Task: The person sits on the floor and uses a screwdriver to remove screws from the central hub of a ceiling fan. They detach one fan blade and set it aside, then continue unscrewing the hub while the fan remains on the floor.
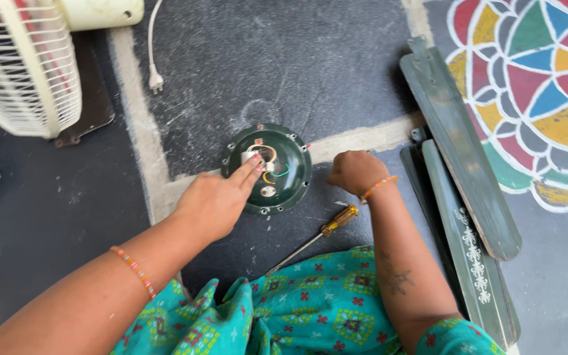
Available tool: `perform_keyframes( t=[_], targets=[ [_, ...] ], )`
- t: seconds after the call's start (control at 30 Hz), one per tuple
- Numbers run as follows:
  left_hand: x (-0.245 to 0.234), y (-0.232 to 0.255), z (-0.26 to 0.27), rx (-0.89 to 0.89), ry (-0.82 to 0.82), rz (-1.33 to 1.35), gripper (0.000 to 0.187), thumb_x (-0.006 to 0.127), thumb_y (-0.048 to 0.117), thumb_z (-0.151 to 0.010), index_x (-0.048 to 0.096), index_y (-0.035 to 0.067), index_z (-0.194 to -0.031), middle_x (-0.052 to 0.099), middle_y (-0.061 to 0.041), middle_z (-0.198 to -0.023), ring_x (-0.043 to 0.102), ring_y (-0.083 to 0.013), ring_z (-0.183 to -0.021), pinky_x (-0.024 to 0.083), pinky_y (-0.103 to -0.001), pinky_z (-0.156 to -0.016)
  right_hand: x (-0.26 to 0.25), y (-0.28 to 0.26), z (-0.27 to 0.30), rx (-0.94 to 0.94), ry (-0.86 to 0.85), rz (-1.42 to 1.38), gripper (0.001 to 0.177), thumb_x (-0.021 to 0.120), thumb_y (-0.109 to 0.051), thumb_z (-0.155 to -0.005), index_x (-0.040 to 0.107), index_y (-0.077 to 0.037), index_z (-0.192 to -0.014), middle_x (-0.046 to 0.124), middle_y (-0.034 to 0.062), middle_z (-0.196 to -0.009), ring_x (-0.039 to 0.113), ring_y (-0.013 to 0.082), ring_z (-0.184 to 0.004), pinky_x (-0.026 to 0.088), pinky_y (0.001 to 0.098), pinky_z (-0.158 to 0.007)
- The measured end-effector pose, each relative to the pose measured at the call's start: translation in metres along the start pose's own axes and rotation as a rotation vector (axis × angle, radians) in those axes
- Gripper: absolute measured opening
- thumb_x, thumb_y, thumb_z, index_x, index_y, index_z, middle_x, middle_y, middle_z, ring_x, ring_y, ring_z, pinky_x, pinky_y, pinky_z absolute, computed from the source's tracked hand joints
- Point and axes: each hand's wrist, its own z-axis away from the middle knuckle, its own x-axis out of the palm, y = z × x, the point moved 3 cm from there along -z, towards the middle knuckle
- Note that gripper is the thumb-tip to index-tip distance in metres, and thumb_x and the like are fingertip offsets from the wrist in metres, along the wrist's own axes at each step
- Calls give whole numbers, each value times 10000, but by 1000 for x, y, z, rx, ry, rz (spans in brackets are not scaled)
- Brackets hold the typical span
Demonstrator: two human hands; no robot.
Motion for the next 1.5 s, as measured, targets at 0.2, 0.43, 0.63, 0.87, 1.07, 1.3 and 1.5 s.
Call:
perform_keyframes(
  t=[0.2,0.43,0.63,0.87,1.07,1.3,1.5],
  targets=[
    [1,0,-1,-3,12,13,745,577,101,-832,349,45,-1539,305,-84,-1644,745,-259,-755,581,-399,-707,19,-29,27,-112,-111,155,323,800,-308,-718,737,-187,-1011,755,115,-1019,726,334,-977,585,463,-850],
    [0,1,0,-17,-12,57,773,581,83,-823,329,60,-1554,265,-46,-1668,750,-273,-870,592,-425,-751,97,-38,38,-54,-54,520,211,590,-256,-959,761,-177,-1054,735,84,-1159,698,303,-1095,580,469,-868],
    [-15,-16,24,-142,1,13,781,606,101,-839,318,139,-1564,244,-25,-1674,726,-267,-1010,572,-455,-833,115,-29,54,-222,-3,546,194,630,-262,-911,782,-170,-989,747,58,-1096,692,289,-1090,550,482,-895],
    [-42,-32,68,-278,33,60,906,737,304,-867,237,180,-1612,229,-45,-1686,690,-289,-1124,571,-445,-890,79,-29,114,-245,94,288,301,756,-384,-841,690,-124,-977,735,151,-898,716,369,-863,567,494,-752],
    [-61,-25,95,-324,123,64,924,754,366,-873,226,206,-1615,235,-57,-1676,630,-296,-1226,551,-458,-934,48,-47,164,-283,281,45,267,753,-414,-817,714,-180,-940,779,100,-881,738,330,-832,570,472,-734],
    [-71,-19,141,-304,267,102,878,773,412,-845,332,192,-1572,404,-77,-1587,604,-315,-1253,534,-446,-978,33,-55,194,-459,455,-841,253,830,-211,-796,669,-50,-905,832,71,-949,804,169,-909,636,314,-783],
    [-60,-31,188,-419,225,185,751,727,453,-898,430,241,-1554,663,-119,-1329,639,-308,-1233,543,-460,-989,8,-53,213,-73,774,-1062,320,863,-179,-857,689,35,-1019,770,98,-920,649,151,-733,510,308,-645]
  ],
)
